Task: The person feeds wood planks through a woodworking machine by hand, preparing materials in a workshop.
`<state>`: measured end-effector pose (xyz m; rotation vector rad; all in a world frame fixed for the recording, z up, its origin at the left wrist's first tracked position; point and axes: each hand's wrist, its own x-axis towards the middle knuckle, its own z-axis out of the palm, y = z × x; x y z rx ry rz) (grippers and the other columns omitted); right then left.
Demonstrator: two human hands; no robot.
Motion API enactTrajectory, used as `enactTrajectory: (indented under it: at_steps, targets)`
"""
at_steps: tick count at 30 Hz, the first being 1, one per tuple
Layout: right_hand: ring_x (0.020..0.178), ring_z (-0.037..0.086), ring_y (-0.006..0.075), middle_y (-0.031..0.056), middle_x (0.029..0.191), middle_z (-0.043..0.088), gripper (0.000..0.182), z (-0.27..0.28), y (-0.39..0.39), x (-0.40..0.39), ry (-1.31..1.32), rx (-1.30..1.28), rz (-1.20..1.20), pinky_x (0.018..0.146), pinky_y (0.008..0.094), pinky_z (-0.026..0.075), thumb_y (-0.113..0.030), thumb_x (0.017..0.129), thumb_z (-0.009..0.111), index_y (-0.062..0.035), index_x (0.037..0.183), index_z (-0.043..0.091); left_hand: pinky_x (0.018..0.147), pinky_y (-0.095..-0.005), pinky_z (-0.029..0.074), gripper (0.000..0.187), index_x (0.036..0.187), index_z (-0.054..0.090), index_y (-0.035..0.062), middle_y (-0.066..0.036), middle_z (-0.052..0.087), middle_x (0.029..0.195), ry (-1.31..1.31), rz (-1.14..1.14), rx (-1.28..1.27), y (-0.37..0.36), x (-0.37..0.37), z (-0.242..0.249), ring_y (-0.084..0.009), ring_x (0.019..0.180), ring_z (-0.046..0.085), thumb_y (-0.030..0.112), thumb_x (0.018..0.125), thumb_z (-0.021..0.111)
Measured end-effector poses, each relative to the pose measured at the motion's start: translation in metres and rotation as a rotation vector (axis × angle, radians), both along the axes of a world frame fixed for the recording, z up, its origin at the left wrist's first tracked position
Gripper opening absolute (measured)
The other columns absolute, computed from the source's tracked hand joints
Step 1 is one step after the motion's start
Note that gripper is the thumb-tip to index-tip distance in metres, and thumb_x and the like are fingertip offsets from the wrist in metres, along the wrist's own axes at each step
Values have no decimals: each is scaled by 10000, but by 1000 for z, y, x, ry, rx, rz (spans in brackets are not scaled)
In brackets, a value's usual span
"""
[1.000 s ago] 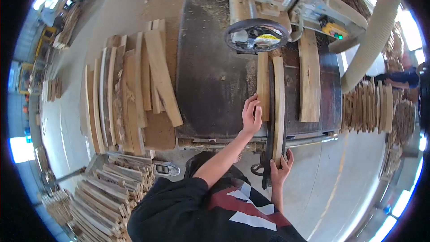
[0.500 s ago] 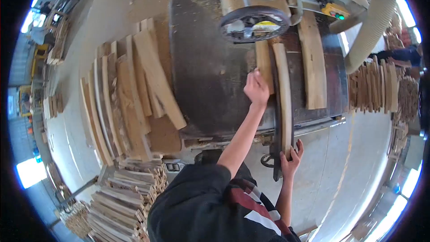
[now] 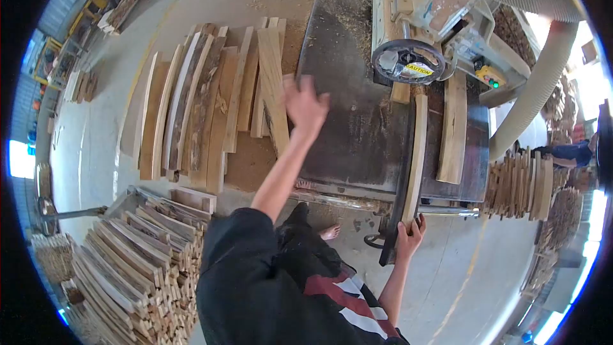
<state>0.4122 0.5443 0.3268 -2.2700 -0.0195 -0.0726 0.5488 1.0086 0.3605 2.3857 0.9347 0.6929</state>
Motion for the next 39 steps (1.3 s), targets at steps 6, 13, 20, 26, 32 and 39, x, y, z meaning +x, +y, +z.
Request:
enactTrajectory:
  at_steps: [6,13,20,26,32,39]
  targets:
    - [1316,502,317,174,1485,464,444,-3,4,-1,57,158,-61,1107,403,405,-124,824,790,97,1192,679,1026,-446,477,603,1402,525,3,-280,518,1411,185,114,37,78,-118,-34,-397,1266,537,285,911,731]
    - [1268,530,365,204,1411,517,434,-15,-9,-14,45,93,-54,1065,413,432,-155,786,810,51,1150,694,840,-353,583,629,1379,535,-64,-203,613,1268,-626,-258,-2079,-40,-219,-13,-243,1033,670,441,1003,523]
    - [1284,553,359,217,1402,544,514,-11,-12,-12,50,1,-59,1054,409,461,-282,797,811,-6,1218,709,894,-448,541,703,1370,641,83,-167,567,1196,165,-138,-430,-184,-153,-13,-315,1057,625,429,784,818]
    - [1225,606,317,134,1407,562,479,10,-3,-9,7,-34,-76,1002,399,503,-262,791,808,-39,1206,727,965,-466,498,512,1358,656,123,-211,580,1320,151,-300,-57,-265,-81,-57,-379,1207,553,360,908,714]
    - [1218,619,319,148,1387,582,454,17,-1,-6,34,73,-111,1004,393,506,-299,818,803,-39,1185,742,1136,-554,311,533,1516,491,145,-261,377,1566,117,-324,5,-305,-31,-94,-417,1462,327,232,997,573]
    - [1190,637,304,146,1361,602,426,25,8,5,79,65,-147,1004,390,511,-212,802,825,-28,1178,746,1157,-576,243,539,1475,515,94,-307,348,1533,-29,-338,31,-266,65,-106,-450,1468,289,58,937,524]
